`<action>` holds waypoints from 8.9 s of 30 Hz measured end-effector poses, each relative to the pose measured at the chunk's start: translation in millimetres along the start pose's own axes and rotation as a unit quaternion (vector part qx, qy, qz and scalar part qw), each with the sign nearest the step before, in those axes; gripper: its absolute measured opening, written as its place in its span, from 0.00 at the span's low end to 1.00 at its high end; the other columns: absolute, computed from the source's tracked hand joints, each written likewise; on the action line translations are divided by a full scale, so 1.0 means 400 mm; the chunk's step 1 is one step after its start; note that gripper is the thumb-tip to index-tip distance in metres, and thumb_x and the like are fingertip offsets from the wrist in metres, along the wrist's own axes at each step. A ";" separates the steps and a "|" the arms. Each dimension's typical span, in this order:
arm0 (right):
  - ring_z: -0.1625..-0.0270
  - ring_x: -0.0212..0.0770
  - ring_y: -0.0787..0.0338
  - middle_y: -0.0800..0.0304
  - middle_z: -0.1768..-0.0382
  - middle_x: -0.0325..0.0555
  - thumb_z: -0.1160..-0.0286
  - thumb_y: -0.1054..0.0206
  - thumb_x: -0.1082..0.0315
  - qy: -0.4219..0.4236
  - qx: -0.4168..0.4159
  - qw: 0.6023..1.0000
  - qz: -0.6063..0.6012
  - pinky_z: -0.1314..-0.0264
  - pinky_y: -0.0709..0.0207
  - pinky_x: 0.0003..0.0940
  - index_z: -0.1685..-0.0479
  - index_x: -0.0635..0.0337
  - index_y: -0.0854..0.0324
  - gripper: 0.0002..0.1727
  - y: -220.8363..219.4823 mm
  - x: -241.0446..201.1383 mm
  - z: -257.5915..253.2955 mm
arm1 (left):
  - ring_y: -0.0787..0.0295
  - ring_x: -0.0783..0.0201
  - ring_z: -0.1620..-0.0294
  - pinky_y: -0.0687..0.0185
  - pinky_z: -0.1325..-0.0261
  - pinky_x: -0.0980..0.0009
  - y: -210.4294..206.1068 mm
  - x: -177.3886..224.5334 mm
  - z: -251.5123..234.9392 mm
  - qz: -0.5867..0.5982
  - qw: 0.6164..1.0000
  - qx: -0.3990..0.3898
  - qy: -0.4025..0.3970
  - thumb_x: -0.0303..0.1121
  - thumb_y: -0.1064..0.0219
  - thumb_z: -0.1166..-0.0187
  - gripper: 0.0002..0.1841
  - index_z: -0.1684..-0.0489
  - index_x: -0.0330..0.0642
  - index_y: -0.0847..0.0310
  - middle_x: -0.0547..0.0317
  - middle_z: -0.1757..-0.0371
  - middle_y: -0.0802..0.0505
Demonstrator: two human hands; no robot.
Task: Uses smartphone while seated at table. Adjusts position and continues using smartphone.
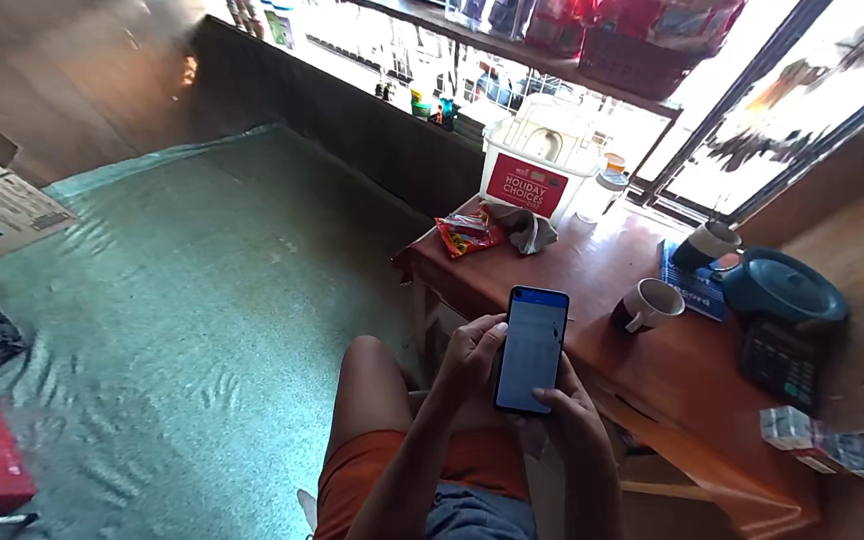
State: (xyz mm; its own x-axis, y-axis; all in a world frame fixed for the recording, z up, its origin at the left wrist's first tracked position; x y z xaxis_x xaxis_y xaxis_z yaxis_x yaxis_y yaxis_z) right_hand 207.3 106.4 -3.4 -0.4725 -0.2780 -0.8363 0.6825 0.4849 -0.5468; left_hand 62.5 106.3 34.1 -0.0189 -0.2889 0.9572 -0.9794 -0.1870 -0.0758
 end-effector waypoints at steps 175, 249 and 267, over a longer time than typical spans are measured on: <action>0.06 0.48 0.50 0.34 0.14 0.38 0.16 0.59 0.30 0.385 0.130 0.811 0.422 0.06 0.53 0.47 0.39 0.37 0.11 0.35 -0.004 -0.220 0.089 | 0.09 0.63 0.45 0.13 0.40 0.65 -0.115 -0.024 0.049 0.320 0.929 -0.076 0.170 0.28 0.53 0.24 0.28 0.20 0.45 0.36 0.51 0.42 0.10; 0.06 0.52 0.56 0.50 0.09 0.56 0.19 0.59 0.26 0.302 0.131 0.825 0.460 0.07 0.60 0.55 0.26 0.45 0.19 0.41 0.005 -0.177 0.054 | 0.13 0.64 0.40 0.16 0.36 0.65 -0.145 -0.019 0.052 0.267 0.939 -0.142 0.163 0.31 0.50 0.27 0.33 0.15 0.39 0.44 0.50 0.35 0.14; 0.33 0.39 0.12 0.18 0.28 0.46 0.35 0.29 0.31 0.081 0.046 0.992 0.085 0.34 0.14 0.39 0.10 0.58 0.57 0.61 0.037 -0.077 0.008 | 0.10 0.65 0.45 0.13 0.40 0.66 -0.119 -0.051 0.048 0.282 0.939 -0.074 0.182 0.35 0.53 0.22 0.27 0.21 0.43 0.36 0.53 0.44 0.10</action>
State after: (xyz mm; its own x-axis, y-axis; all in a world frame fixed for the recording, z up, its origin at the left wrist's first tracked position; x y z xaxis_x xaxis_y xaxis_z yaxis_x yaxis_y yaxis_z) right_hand 233.8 119.4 14.3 -0.4242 -0.0572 -0.9038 0.8048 0.4337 -0.4052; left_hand 113.3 102.9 12.6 -0.5843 0.0420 0.8105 -0.8096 0.0390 -0.5857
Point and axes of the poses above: each hand's wrist, its own z-axis away from the middle knuckle, its own y-axis out of the back of the hand, x = y × z, the point moved 10 cm from there along -z, towards the middle knuckle
